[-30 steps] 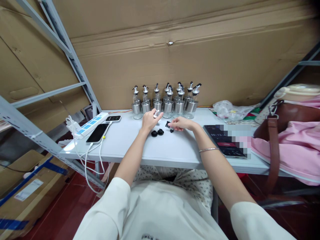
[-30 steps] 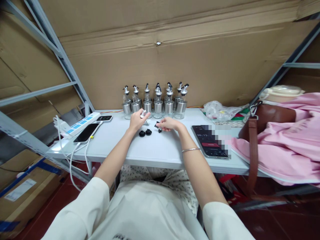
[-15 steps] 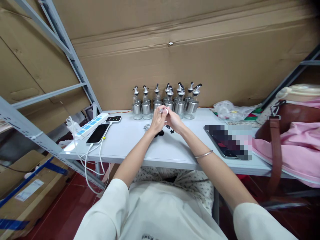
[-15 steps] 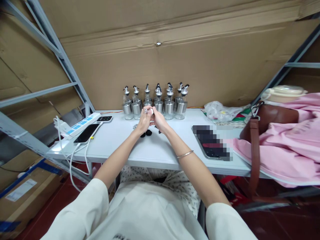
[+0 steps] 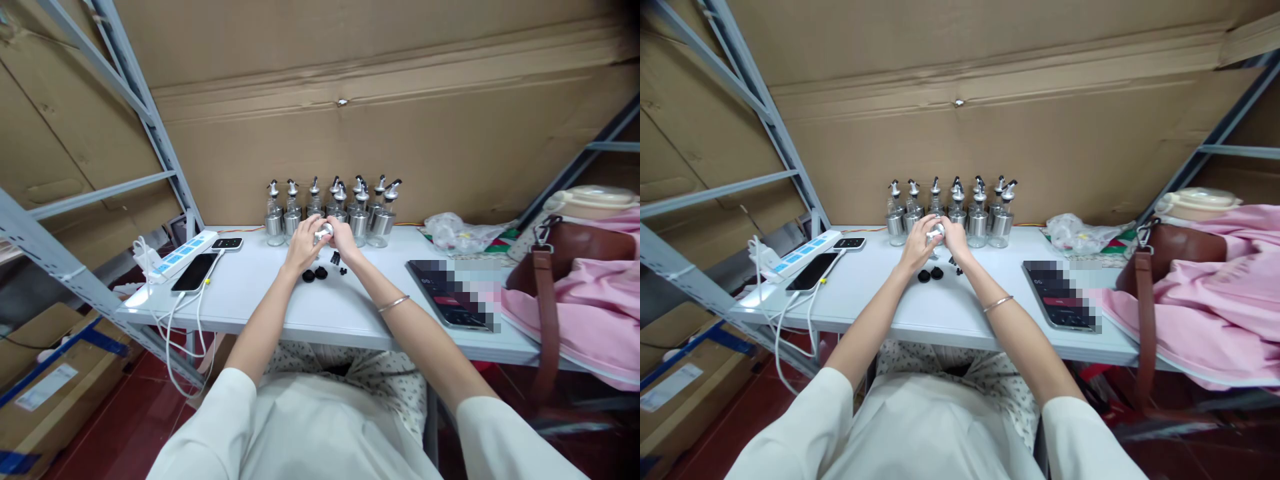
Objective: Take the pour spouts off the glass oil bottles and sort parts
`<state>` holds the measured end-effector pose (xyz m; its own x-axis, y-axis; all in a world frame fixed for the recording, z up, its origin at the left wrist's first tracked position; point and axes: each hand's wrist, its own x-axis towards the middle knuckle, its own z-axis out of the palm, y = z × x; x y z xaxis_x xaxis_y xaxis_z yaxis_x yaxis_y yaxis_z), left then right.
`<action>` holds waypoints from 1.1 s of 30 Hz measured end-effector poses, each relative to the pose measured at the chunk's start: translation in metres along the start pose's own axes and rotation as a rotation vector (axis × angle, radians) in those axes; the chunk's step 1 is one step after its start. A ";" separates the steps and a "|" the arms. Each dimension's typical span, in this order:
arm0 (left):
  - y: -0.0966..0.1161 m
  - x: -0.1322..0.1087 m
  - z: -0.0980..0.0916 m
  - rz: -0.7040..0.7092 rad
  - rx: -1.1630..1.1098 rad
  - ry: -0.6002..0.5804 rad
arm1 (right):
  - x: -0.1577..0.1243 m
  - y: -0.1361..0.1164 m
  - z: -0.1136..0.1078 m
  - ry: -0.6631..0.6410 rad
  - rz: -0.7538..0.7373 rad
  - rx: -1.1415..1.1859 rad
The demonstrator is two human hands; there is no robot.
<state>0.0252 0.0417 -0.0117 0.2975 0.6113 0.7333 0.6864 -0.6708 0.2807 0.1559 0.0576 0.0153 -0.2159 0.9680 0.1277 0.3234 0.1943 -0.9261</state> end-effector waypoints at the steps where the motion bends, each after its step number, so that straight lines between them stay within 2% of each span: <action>1: 0.001 0.000 0.000 0.007 0.017 0.009 | 0.000 0.003 -0.001 0.071 -0.001 -0.007; 3: 0.003 0.001 0.000 0.015 0.060 0.026 | -0.002 0.008 -0.002 0.212 0.007 0.010; 6: 0.008 0.001 0.001 0.019 0.103 0.042 | -0.008 0.011 -0.002 0.260 0.017 0.043; 11: 0.010 0.000 0.002 -0.005 0.075 0.059 | -0.015 0.009 0.003 0.292 -0.064 0.054; 14: 0.007 0.000 0.003 -0.082 -0.008 0.058 | -0.019 0.009 0.005 0.336 -0.132 -0.006; 17: 0.003 0.002 0.005 -0.172 -0.191 -0.011 | -0.024 0.008 0.007 0.389 -0.170 -0.067; 25: -0.003 0.006 0.005 -0.286 -0.544 0.038 | -0.028 0.003 0.006 0.319 -0.319 -0.130; 30: -0.009 0.009 0.006 -0.370 -0.790 0.008 | -0.023 0.006 0.004 0.243 -0.383 -0.236; 33: -0.009 0.011 0.004 -0.437 -0.857 -0.029 | -0.018 0.011 0.002 0.201 -0.428 -0.282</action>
<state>0.0251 0.0566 -0.0091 0.1548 0.8825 0.4441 0.0256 -0.4529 0.8912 0.1614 0.0418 0.0024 -0.2109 0.7992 0.5629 0.4853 0.5855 -0.6494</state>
